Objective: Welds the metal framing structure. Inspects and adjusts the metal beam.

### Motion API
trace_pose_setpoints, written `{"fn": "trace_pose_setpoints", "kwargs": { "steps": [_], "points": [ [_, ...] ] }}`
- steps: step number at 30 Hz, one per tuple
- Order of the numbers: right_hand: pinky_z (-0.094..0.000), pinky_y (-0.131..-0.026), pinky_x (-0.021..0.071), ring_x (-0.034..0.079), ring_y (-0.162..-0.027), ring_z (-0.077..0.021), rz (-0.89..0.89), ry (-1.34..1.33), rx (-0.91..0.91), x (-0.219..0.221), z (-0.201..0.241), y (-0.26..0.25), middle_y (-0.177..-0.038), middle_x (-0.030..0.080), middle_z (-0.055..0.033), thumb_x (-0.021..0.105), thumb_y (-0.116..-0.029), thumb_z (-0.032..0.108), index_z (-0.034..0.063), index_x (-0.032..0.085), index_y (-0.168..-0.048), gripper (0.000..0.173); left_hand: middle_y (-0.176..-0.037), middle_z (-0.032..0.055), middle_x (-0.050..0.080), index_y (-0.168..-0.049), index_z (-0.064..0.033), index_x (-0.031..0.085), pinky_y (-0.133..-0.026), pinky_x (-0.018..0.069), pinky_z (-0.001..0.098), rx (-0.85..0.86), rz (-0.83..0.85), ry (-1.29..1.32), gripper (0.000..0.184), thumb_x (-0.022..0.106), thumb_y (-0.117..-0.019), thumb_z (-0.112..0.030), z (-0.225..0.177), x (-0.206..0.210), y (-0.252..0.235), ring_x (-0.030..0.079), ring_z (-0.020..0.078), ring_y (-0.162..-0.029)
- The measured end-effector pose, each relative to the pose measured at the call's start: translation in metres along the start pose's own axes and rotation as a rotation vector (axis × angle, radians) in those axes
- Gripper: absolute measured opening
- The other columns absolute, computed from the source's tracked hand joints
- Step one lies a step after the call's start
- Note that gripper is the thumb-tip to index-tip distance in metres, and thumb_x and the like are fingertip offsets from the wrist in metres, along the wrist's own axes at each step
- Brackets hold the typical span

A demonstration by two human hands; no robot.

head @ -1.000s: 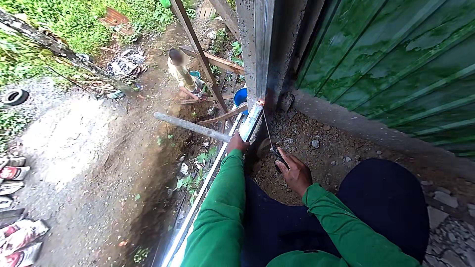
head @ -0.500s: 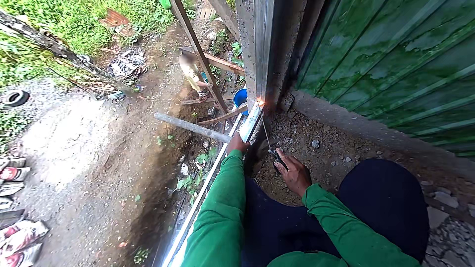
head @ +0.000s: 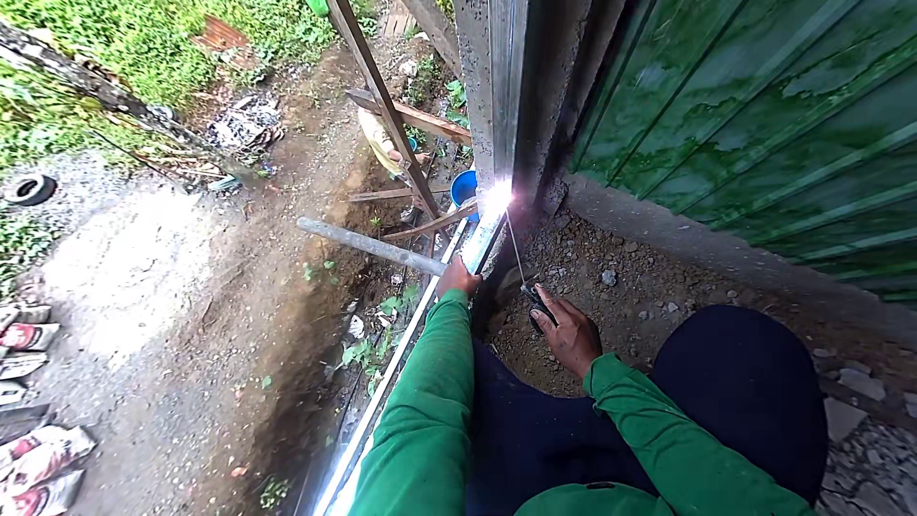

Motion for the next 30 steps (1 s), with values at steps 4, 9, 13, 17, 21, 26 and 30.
{"fn": "trace_pose_setpoints", "kwargs": {
  "steps": [4,9,13,17,21,26,30],
  "points": [
    [-0.0474,-0.090,0.0587,0.071,-0.106,-0.0260,0.013,0.013,0.008,-0.0009,0.0011,-0.0006,-0.123,0.071,-0.0082,0.047,-0.1059,0.052,0.0283,0.051,-0.153,0.053,-0.124,0.0229,0.068,-0.150,-0.0119,0.044,-0.088,0.0547,0.0671,-0.010,0.015,-0.010,0.077,0.076,-0.0862,-0.043,-0.0018,-0.0002,-0.0004,0.068,0.0430,-0.113],
    [-0.0474,-0.090,0.0589,0.071,-0.105,-0.0265,-0.009,-0.012,-0.041,0.0014,0.0017,-0.0009,-0.122,0.071,-0.0087,0.050,-0.1055,0.049,0.0270,0.054,-0.152,0.051,-0.121,0.0248,0.069,-0.149,-0.0117,0.047,-0.088,0.0531,0.0706,0.039,0.003,0.035,0.077,0.078,-0.0856,-0.043,0.0012,-0.0016,0.0010,0.068,0.0464,-0.112],
    [-0.0474,-0.089,0.0587,0.071,-0.105,-0.0263,0.003,-0.004,-0.016,0.0002,0.0036,-0.0020,-0.121,0.072,-0.0087,0.049,-0.1059,0.050,0.0275,0.052,-0.153,0.052,-0.121,0.0234,0.070,-0.149,-0.0140,0.047,-0.087,0.0537,0.0702,0.028,-0.008,0.029,0.079,0.080,-0.0834,-0.045,0.0016,-0.0007,0.0007,0.068,0.0458,-0.111],
    [-0.0468,-0.088,0.0591,0.071,-0.103,-0.0262,-0.004,-0.001,-0.018,-0.0001,0.0023,-0.0024,-0.120,0.072,-0.0086,0.049,-0.1058,0.050,0.0269,0.052,-0.153,0.053,-0.120,0.0235,0.070,-0.148,-0.0147,0.048,-0.086,0.0536,0.0703,0.022,-0.008,0.033,0.077,0.079,-0.0836,-0.043,0.0014,0.0005,-0.0005,0.069,0.0449,-0.110],
    [-0.0465,-0.088,0.0592,0.071,-0.103,-0.0257,-0.017,-0.003,-0.015,0.0003,0.0016,-0.0025,-0.119,0.072,-0.0087,0.049,-0.1058,0.050,0.0264,0.053,-0.152,0.052,-0.120,0.0230,0.070,-0.147,-0.0148,0.049,-0.086,0.0540,0.0698,0.024,-0.007,0.032,0.076,0.079,-0.0838,-0.044,0.0013,0.0009,-0.0005,0.069,0.0443,-0.110],
    [-0.0469,-0.091,0.0587,0.071,-0.106,-0.0256,-0.008,-0.006,0.006,0.0007,0.0010,-0.0049,-0.123,0.071,-0.0082,0.049,-0.1057,0.051,0.0266,0.053,-0.152,0.053,-0.121,0.0230,0.069,-0.148,-0.0132,0.045,-0.086,0.0544,0.0681,-0.012,0.003,-0.009,0.079,0.077,-0.0842,-0.046,-0.0010,0.0000,-0.0001,0.069,0.0438,-0.110],
    [-0.0471,-0.089,0.0588,0.071,-0.104,-0.0264,-0.005,0.004,0.013,0.0007,0.0010,-0.0057,-0.121,0.072,-0.0086,0.049,-0.1056,0.051,0.0270,0.053,-0.152,0.053,-0.122,0.0229,0.069,-0.148,-0.0128,0.045,-0.087,0.0542,0.0686,-0.006,0.018,0.003,0.078,0.078,-0.0841,-0.044,-0.0015,-0.0019,0.0004,0.069,0.0433,-0.111]
  ]
}}
Point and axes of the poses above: each hand's wrist, its own y-axis away from the middle knuckle, its own x-axis out of the palm, z = x × y, the point moved 3 cm from there along -y, towards the middle knuckle
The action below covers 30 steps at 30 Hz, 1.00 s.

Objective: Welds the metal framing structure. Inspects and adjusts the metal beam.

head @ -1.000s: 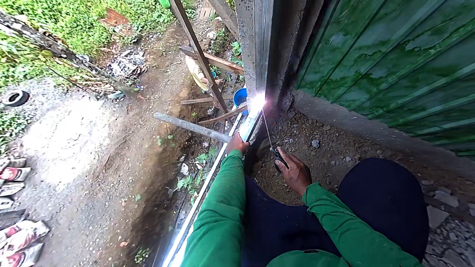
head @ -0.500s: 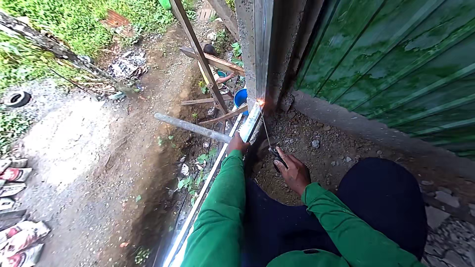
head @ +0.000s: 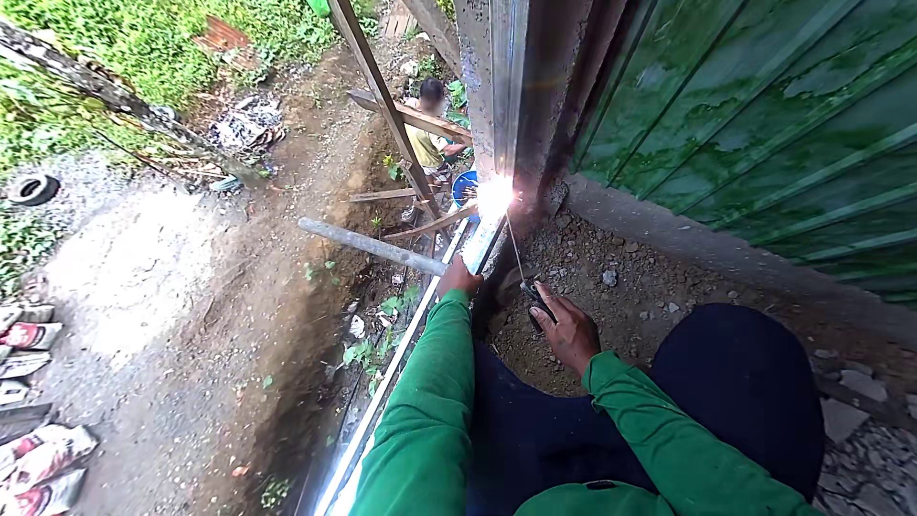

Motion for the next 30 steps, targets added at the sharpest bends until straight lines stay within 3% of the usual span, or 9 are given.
{"fn": "trace_pose_setpoints", "kwargs": {
  "steps": [2,4,6,7,10,16,20,26,30],
  "points": [
    [-0.0485,-0.089,0.0588,0.071,-0.104,-0.0276,0.014,0.013,0.014,-0.001,0.002,0.000,-0.121,0.072,-0.0097,0.049,-0.1054,0.051,0.0280,0.053,-0.152,0.052,-0.122,0.0215,0.069,-0.148,-0.0128,0.046,-0.089,0.0540,0.0671,0.015,-0.053,-0.026,0.076,0.074,-0.0867,-0.047,0.003,0.008,-0.002,0.068,0.0417,-0.112],
    [-0.0537,-0.093,0.0569,0.070,-0.111,-0.0310,0.109,0.035,0.065,-0.008,0.008,0.001,-0.128,0.069,-0.0116,0.047,-0.1057,0.052,0.0303,0.051,-0.153,0.053,-0.108,0.0222,0.073,-0.126,-0.0070,0.068,-0.085,0.0546,0.0670,0.085,-0.394,-0.011,0.071,0.073,-0.0791,-0.059,0.020,0.045,-0.015,0.070,0.0408,-0.101],
    [-0.0570,-0.096,0.0549,0.069,-0.114,-0.0332,0.189,0.035,0.106,-0.016,0.016,0.002,-0.133,0.067,-0.0127,0.047,-0.1059,0.052,0.0318,0.047,-0.156,0.054,-0.134,0.0251,0.063,-0.136,-0.0031,0.062,-0.106,0.0471,0.0641,-0.039,-0.092,-0.002,0.070,0.072,-0.0893,-0.054,0.015,0.024,-0.008,0.059,0.0415,-0.127],
    [-0.0575,-0.096,0.0547,0.068,-0.114,-0.0332,0.208,0.036,0.124,-0.016,0.016,0.001,-0.133,0.066,-0.0124,0.046,-0.1058,0.053,0.0342,0.045,-0.157,0.054,-0.137,0.0257,0.061,-0.139,-0.0033,0.060,-0.107,0.0459,0.0643,-0.056,-0.034,0.001,0.069,0.072,-0.0909,-0.051,0.011,0.016,-0.003,0.058,0.0424,-0.129],
    [-0.0551,-0.095,0.0558,0.069,-0.113,-0.0307,0.145,0.030,0.084,-0.006,0.007,0.000,-0.131,0.068,-0.0112,0.047,-0.1050,0.053,0.0335,0.047,-0.155,0.054,-0.134,0.0247,0.064,-0.154,-0.0108,0.044,-0.100,0.0503,0.0665,0.013,-0.003,0.001,0.080,0.078,-0.0876,-0.041,-0.003,0.000,0.002,0.063,0.0431,-0.123],
    [-0.0490,-0.090,0.0595,0.072,-0.105,-0.0276,-0.026,-0.071,-0.134,-0.002,0.008,0.010,-0.123,0.072,-0.0115,0.053,-0.1051,0.045,0.0200,0.056,-0.150,0.052,-0.123,0.0280,0.068,-0.151,-0.0096,0.045,-0.088,0.0524,0.0724,0.066,-0.031,0.065,0.081,0.081,-0.0843,-0.038,0.003,-0.002,0.003,0.067,0.0493,-0.111],
    [-0.0503,-0.098,0.0568,0.069,-0.116,-0.0282,-0.043,-0.133,-0.082,-0.011,0.007,0.021,-0.134,0.068,-0.0126,0.053,-0.1041,0.047,0.0116,0.053,-0.150,0.058,-0.124,0.0290,0.067,-0.153,-0.0096,0.043,-0.090,0.0517,0.0727,0.086,-0.041,0.085,0.083,0.081,-0.0847,-0.037,0.006,0.000,0.002,0.066,0.0504,-0.112],
    [-0.0477,-0.094,0.0589,0.072,-0.108,-0.0257,-0.113,-0.217,0.021,-0.028,0.006,0.044,-0.125,0.071,-0.0144,0.051,-0.1041,0.049,0.0031,0.061,-0.139,0.058,-0.116,0.0241,0.071,-0.148,-0.0122,0.047,-0.083,0.0539,0.0717,0.048,-0.084,0.046,0.081,0.080,-0.0818,-0.045,0.014,0.011,-0.008,0.069,0.0467,-0.105],
    [-0.0500,-0.103,0.0528,0.067,-0.118,-0.0291,-0.035,-0.288,0.208,-0.041,0.004,0.050,-0.132,0.066,-0.0178,0.050,-0.1052,0.047,0.0027,0.055,-0.144,0.060,-0.119,0.0247,0.070,-0.148,-0.0119,0.049,-0.085,0.0535,0.0716,0.049,-0.089,0.054,0.077,0.079,-0.0844,-0.043,0.014,0.010,-0.003,0.068,0.0470,-0.108]
  ]
}}
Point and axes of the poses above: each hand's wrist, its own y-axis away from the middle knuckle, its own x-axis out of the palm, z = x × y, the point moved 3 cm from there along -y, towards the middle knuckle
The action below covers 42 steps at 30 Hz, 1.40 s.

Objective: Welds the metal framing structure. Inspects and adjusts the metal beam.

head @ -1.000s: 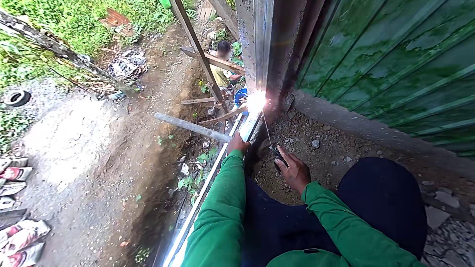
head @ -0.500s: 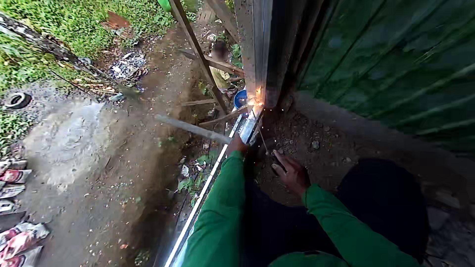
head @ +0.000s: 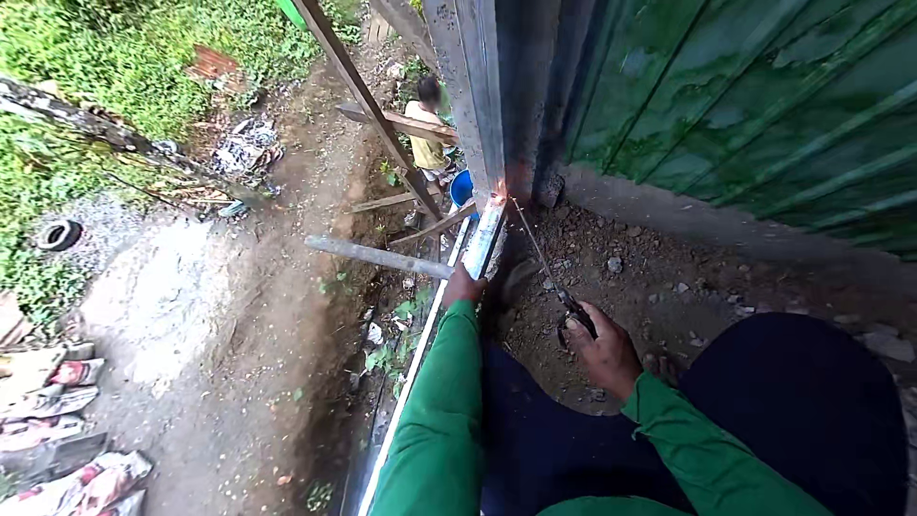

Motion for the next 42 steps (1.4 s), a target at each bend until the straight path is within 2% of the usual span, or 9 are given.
{"fn": "trace_pose_setpoints", "kwargs": {
  "steps": [4,7,13,16,18,21,29,35,42],
  "points": [
    [-0.0526,-0.102,0.0528,0.067,-0.117,-0.0320,-0.044,-0.045,0.115,-0.006,0.002,0.000,-0.137,0.063,-0.0195,0.044,-0.1088,0.040,0.0052,0.043,-0.155,0.058,-0.119,0.0228,0.070,-0.146,-0.0117,0.049,-0.084,0.0545,0.0706,0.025,0.003,-0.006,0.075,0.077,-0.0848,-0.046,0.002,-0.001,0.003,0.069,0.0450,-0.106],
    [-0.0544,-0.079,0.0592,0.071,-0.084,-0.0314,-0.100,-0.095,0.192,-0.017,0.001,-0.007,-0.117,0.069,-0.0211,0.039,-0.1107,0.038,0.0142,0.034,-0.161,0.056,-0.118,0.0216,0.071,-0.145,-0.0132,0.050,-0.084,0.0550,0.0697,0.046,-0.001,-0.009,0.076,0.078,-0.0838,-0.048,0.003,-0.001,0.002,0.070,0.0437,-0.106],
    [-0.0377,-0.054,0.0563,0.061,-0.058,-0.0211,-0.157,-0.507,0.406,-0.048,0.003,-0.009,-0.098,0.066,-0.0137,0.034,-0.1123,0.043,0.0252,0.027,-0.164,0.055,-0.119,0.0215,0.071,-0.146,-0.0122,0.048,-0.086,0.0552,0.0677,0.066,0.005,-0.038,0.079,0.078,-0.0830,-0.049,0.002,0.000,0.001,0.070,0.0428,-0.108],
    [-0.0377,-0.055,0.0544,0.057,-0.059,-0.0206,-0.163,-0.576,0.428,-0.054,0.007,-0.012,-0.091,0.060,-0.0125,0.043,-0.1083,0.052,0.0270,0.021,-0.165,0.066,-0.123,0.0227,0.069,-0.151,-0.0115,0.044,-0.089,0.0541,0.0687,0.094,0.016,-0.018,0.083,0.078,-0.0844,-0.048,0.003,0.001,0.000,0.068,0.0438,-0.111],
    [-0.0448,-0.062,0.0561,0.060,-0.065,-0.0253,-0.134,-0.459,0.395,-0.058,0.013,-0.015,-0.103,0.063,-0.0181,0.062,-0.0965,0.060,0.0272,0.010,-0.166,0.094,-0.122,0.0225,0.070,-0.151,-0.0118,0.044,-0.090,0.0539,0.0683,0.110,0.013,-0.006,0.084,0.079,-0.0838,-0.049,0.003,0.001,0.000,0.068,0.0429,-0.111],
    [-0.0583,-0.072,0.0572,0.067,-0.080,-0.0383,-0.090,-0.319,0.400,-0.061,0.030,-0.015,-0.113,0.066,-0.0268,0.085,-0.0804,0.052,0.0272,0.006,-0.166,0.119,-0.123,0.0221,0.069,-0.150,-0.0117,0.046,-0.091,0.0535,0.0680,0.099,0.018,-0.008,0.081,0.079,-0.0840,-0.046,0.001,0.001,-0.001,0.068,0.0426,-0.113],
    [-0.0371,-0.053,0.0581,0.060,-0.053,-0.0197,-0.101,-0.688,0.464,-0.024,0.000,-0.013,-0.095,0.063,-0.0163,0.073,-0.0956,0.041,0.0236,0.001,-0.166,0.102,-0.126,0.0238,0.068,-0.147,-0.0083,0.046,-0.090,0.0549,0.0663,0.032,0.008,-0.095,0.080,0.078,-0.0859,-0.048,-0.008,-0.004,0.009,0.068,0.0424,-0.113],
    [-0.0367,-0.051,0.0587,0.060,-0.051,-0.0198,-0.093,-0.942,0.461,0.007,-0.025,-0.020,-0.094,0.062,-0.0147,0.068,-0.1007,0.034,0.0270,0.003,-0.166,0.093,-0.146,0.0234,0.055,-0.154,-0.0112,0.042,-0.101,0.0440,0.0736,-0.062,-0.074,-0.154,0.090,0.081,-0.0828,-0.050,-0.021,-0.002,0.017,0.051,0.0472,-0.135],
    [-0.0327,-0.044,0.0513,0.052,-0.047,-0.0175,-0.021,-1.065,0.466,0.012,-0.034,-0.032,-0.088,0.058,-0.0125,0.069,-0.1000,0.036,0.0322,0.010,-0.165,0.088,-0.151,0.0271,0.048,-0.160,-0.0135,0.034,-0.101,0.0426,0.0743,-0.149,-0.111,-0.180,0.092,0.078,-0.0864,-0.045,-0.023,0.008,0.022,0.047,0.0507,-0.137]
  ]
}}
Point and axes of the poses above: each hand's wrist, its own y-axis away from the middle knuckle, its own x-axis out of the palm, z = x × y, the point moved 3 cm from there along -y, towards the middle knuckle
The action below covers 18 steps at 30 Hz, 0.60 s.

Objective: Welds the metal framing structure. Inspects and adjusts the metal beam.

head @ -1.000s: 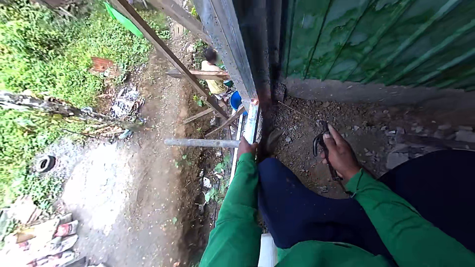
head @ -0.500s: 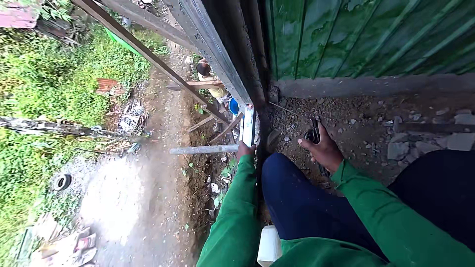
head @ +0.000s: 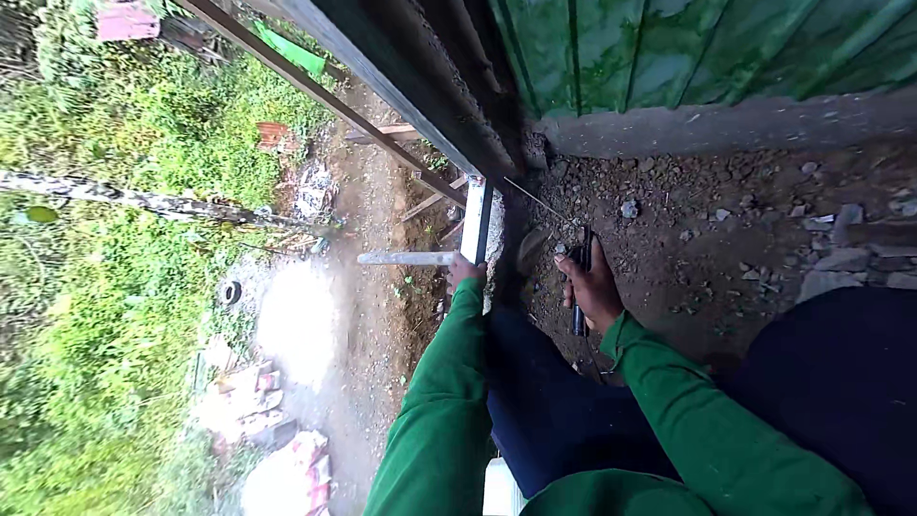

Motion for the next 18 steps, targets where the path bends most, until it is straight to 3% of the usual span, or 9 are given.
{"fn": "trace_pose_setpoints", "kwargs": {
  "steps": [3,6,11,18],
  "points": [
    [-0.0324,-0.043,0.0506,0.052,-0.047,-0.0176,0.035,-0.033,0.013,-0.001,0.003,-0.005,-0.087,0.058,-0.0123,0.069,-0.0995,0.037,0.0317,0.012,-0.165,0.087,-0.142,0.0292,0.056,-0.159,-0.0122,0.032,-0.100,0.0469,0.0713,0.000,0.029,0.005,0.096,0.082,-0.0830,-0.044,0.004,0.005,-0.005,0.055,0.0505,-0.130],
    [-0.0327,-0.043,0.0503,0.051,-0.046,-0.0176,0.046,-0.060,0.032,0.000,0.006,-0.008,-0.082,0.056,-0.0112,0.070,-0.0991,0.037,0.0326,0.014,-0.164,0.086,-0.140,0.0299,0.057,-0.157,-0.0129,0.035,-0.096,0.0464,0.0751,-0.031,0.005,0.007,0.100,0.086,-0.0785,-0.046,0.006,0.008,-0.006,0.054,0.0523,-0.129],
    [-0.0333,-0.043,0.0507,0.052,-0.046,-0.0178,0.073,-0.046,0.046,0.000,-0.004,-0.009,-0.083,0.058,-0.0114,0.069,-0.0987,0.040,0.0309,0.013,-0.165,0.087,-0.135,0.0303,0.060,-0.154,-0.0094,0.035,-0.096,0.0502,0.0700,-0.012,0.009,0.002,0.097,0.086,-0.0789,-0.044,0.008,0.011,-0.010,0.060,0.0498,-0.123],
    [-0.0339,-0.044,0.0508,0.052,-0.047,-0.0178,0.086,-0.056,0.071,0.006,-0.007,-0.012,-0.085,0.058,-0.0118,0.071,-0.0975,0.040,0.0306,0.015,-0.165,0.088,-0.142,0.0309,0.054,-0.157,-0.0084,0.034,-0.098,0.0481,0.0711,-0.026,-0.011,-0.018,0.099,0.085,-0.0802,-0.044,0.005,0.011,-0.010,0.055,0.0494,-0.129]
  ]
}}
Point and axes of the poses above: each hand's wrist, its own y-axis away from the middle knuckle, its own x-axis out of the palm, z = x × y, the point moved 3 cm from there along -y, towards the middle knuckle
